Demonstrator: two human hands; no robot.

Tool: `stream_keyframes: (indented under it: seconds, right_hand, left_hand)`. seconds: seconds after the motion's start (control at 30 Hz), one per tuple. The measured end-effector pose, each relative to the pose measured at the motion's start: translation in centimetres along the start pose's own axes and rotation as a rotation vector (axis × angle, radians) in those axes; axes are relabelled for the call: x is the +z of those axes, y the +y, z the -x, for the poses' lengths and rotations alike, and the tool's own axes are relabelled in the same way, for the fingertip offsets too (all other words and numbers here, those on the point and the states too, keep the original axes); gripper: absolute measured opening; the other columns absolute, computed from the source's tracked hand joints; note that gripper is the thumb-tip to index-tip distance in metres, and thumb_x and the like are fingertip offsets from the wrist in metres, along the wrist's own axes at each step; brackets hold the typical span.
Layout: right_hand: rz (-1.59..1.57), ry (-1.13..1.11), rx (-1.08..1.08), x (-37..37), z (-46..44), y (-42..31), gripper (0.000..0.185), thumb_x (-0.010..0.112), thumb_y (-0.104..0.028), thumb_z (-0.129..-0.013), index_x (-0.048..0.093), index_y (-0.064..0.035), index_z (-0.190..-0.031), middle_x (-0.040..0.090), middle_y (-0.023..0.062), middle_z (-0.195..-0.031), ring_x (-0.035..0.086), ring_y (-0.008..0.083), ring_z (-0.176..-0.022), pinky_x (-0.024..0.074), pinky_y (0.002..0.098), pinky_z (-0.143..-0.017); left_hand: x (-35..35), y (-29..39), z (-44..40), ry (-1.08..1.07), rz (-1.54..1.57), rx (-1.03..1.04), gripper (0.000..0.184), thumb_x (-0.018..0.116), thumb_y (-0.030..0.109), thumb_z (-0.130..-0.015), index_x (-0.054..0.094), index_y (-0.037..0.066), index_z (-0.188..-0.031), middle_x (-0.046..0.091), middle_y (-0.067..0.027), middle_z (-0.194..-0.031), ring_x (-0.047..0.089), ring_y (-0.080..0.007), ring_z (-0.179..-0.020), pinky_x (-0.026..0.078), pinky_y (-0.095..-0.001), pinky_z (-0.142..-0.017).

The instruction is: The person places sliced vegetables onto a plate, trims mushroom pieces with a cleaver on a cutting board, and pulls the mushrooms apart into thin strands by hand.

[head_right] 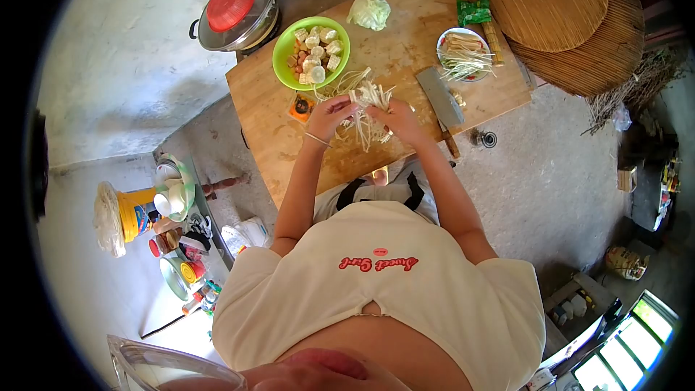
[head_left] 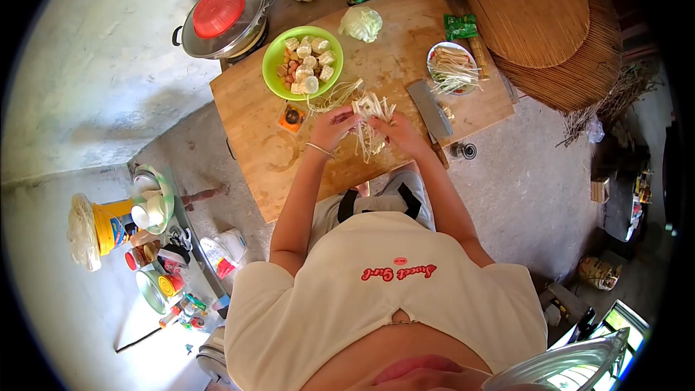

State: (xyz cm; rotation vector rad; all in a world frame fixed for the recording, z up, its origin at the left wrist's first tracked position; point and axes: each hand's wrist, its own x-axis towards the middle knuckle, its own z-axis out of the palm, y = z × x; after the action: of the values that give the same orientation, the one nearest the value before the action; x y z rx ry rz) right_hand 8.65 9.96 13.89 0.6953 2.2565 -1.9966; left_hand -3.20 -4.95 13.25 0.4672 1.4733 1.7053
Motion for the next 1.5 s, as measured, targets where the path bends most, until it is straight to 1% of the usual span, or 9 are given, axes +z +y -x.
stream_keyframes:
  seconds: [0.23, 0.33, 0.4, 0.63, 0.7, 0.93, 1.13, 1.4, 1.5]
  right_hand:
    - [-0.065, 0.063, -0.056, -0.8, 0.0, -0.1, 0.023, 0.056, -0.027, -0.084, 0.059, -0.0052, -0.086, 0.055, -0.001, -0.066, 0.049, 0.0053, -0.052, 0.0391, 0.0199, -0.045]
    - [-0.042, 0.113, -0.019, -0.3, 0.7, -1.3, 0.025, 0.058, -0.031, -0.081, 0.06, -0.0056, -0.083, 0.056, 0.0011, -0.063, 0.05, 0.0097, -0.052, 0.0404, 0.0251, -0.049]
    - [0.163, 0.092, -0.132, 0.0, 1.4, -2.5, 0.027, 0.06, -0.033, -0.08, 0.061, -0.0067, -0.087, 0.055, 0.0017, -0.063, 0.051, 0.0116, -0.055, 0.0404, 0.0273, -0.052]
    - [0.124, 0.128, -0.067, -1.6, -0.3, 1.1, 0.033, 0.061, -0.035, -0.079, 0.062, -0.004, -0.092, 0.058, 0.0026, -0.07, 0.052, 0.0106, -0.058, 0.0413, 0.029, -0.052]
    - [-0.157, 0.194, -0.014, -2.4, 0.4, 0.0, 0.027, 0.057, -0.028, -0.083, 0.061, -0.0041, -0.095, 0.058, -0.0021, -0.074, 0.05, 0.0042, -0.062, 0.0393, 0.0195, -0.049]
    - [-0.114, 0.114, -0.132, -0.5, 0.5, -0.8, 0.027, 0.059, -0.029, -0.082, 0.06, -0.0054, -0.095, 0.058, -0.0004, -0.072, 0.051, 0.0063, -0.059, 0.0401, 0.022, -0.048]
    - [0.064, -0.004, 0.006, 0.2, 0.8, -1.8, 0.029, 0.062, -0.031, -0.079, 0.06, -0.0051, -0.092, 0.054, 0.0006, -0.064, 0.05, 0.0077, -0.053, 0.0389, 0.0228, -0.046]
    - [-0.221, 0.3, -0.064, -2.5, -0.4, 0.7, 0.025, 0.059, -0.027, -0.081, 0.06, -0.0031, -0.088, 0.056, 0.0007, -0.066, 0.049, 0.0061, -0.051, 0.0391, 0.0222, -0.044]
    - [-0.287, 0.164, -0.064, -3.0, -0.1, 0.0, 0.023, 0.058, -0.025, -0.082, 0.059, -0.0035, -0.091, 0.057, 0.0001, -0.07, 0.049, 0.0063, -0.051, 0.0396, 0.0217, -0.044]
  left_hand:
    - [0.2, 0.1, 0.1, 0.042, -0.015, -0.026, 0.025, 0.062, 0.011, -0.08, 0.058, -0.004, -0.099, 0.062, -0.0057, -0.085, 0.057, -0.0093, -0.073, 0.046, -0.0209, -0.061]
    - [0.3, 0.2, 0.0, 0.016, -0.016, -0.06, 0.025, 0.062, 0.012, -0.08, 0.058, -0.005, -0.098, 0.062, -0.0064, -0.086, 0.058, -0.0097, -0.072, 0.047, -0.0213, -0.06]
    - [0.4, -0.1, -0.1, 0.008, 0.0, -0.054, 0.024, 0.062, 0.011, -0.08, 0.058, -0.005, -0.097, 0.063, -0.0064, -0.085, 0.058, -0.0095, -0.073, 0.047, -0.0213, -0.06]
    - [-0.1, 0.2, 0.0, 0.008, 0.003, -0.069, 0.026, 0.059, 0.016, -0.082, 0.058, -0.003, -0.099, 0.063, -0.0066, -0.083, 0.058, -0.0098, -0.071, 0.047, -0.0209, -0.062]
    - [-0.4, 0.1, -0.1, 0.06, 0.06, -0.091, 0.025, 0.056, 0.016, -0.083, 0.058, -0.003, -0.1, 0.063, -0.0077, -0.086, 0.059, -0.0113, -0.073, 0.048, -0.0215, -0.066]
    - [0.0, 0.0, -0.2, 0.004, 0.168, -0.095, 0.024, 0.057, 0.011, -0.083, 0.057, -0.004, -0.101, 0.062, -0.0091, -0.091, 0.06, -0.0133, -0.078, 0.051, -0.0244, -0.069]
    - [0.5, 0.3, 0.0, 0.032, 0.078, -0.087, 0.026, 0.061, 0.01, -0.08, 0.057, -0.003, -0.102, 0.06, -0.0046, -0.087, 0.057, -0.0092, -0.073, 0.048, -0.0212, -0.063]
    - [-0.3, -0.4, -0.4, 0.049, 0.074, -0.087, 0.027, 0.061, 0.013, -0.08, 0.058, -0.003, -0.102, 0.061, -0.0047, -0.084, 0.056, -0.0089, -0.071, 0.048, -0.0211, -0.062]
    - [-0.3, -0.4, -0.4, 0.045, 0.103, -0.074, 0.026, 0.059, 0.012, -0.081, 0.058, -0.003, -0.103, 0.061, -0.006, -0.086, 0.058, -0.0104, -0.074, 0.05, -0.0223, -0.065]
